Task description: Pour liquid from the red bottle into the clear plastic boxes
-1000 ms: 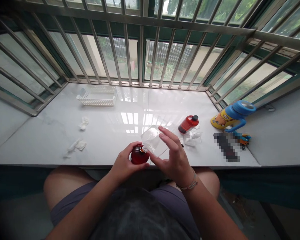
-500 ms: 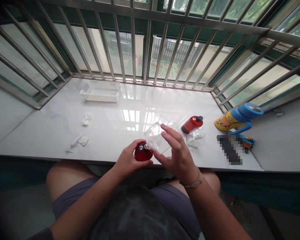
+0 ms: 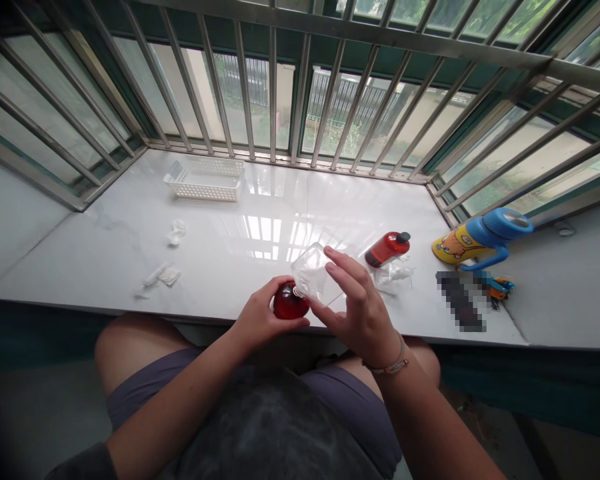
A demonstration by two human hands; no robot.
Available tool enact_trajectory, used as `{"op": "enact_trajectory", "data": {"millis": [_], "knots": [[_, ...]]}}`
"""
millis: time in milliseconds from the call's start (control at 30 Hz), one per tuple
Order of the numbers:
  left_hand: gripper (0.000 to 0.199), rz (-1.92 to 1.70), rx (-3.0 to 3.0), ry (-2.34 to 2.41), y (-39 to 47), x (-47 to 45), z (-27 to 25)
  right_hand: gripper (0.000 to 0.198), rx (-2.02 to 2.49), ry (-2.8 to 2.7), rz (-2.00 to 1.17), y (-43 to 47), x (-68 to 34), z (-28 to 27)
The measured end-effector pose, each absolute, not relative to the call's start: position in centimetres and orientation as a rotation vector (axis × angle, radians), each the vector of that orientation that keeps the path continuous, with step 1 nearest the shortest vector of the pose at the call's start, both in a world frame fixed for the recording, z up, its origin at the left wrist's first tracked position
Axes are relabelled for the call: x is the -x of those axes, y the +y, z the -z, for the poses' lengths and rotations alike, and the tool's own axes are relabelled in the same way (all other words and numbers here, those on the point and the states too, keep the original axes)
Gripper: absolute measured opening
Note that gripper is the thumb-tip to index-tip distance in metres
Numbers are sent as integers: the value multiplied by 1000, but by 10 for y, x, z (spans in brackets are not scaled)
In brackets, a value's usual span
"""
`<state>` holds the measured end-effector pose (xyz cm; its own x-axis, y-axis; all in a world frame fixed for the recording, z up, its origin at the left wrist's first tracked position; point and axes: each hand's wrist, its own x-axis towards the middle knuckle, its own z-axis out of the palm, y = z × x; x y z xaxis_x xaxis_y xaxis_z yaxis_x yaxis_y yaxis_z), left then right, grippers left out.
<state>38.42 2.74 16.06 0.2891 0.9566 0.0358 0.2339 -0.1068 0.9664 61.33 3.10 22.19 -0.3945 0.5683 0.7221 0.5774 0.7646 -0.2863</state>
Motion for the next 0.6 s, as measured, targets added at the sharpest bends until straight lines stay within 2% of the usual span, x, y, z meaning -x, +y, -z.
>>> {"op": "enact_trajectory", "data": {"millis": [100, 267, 400, 600], "knots": [[79, -911, -1569, 1141, 27, -383, -160, 100, 943, -1922, -145, 33, -610, -212], [78, -911, -1574, 1213, 27, -372, -157, 82, 1208, -1440, -609, 42, -608, -177], [76, -939, -1591, 1303, 31, -354, -153, 83, 1397, -1125, -891, 56, -618, -139], [75, -1032, -1606, 1480, 48, -325, -145, 82, 1782, -1139, -899, 67, -624, -109]]}}
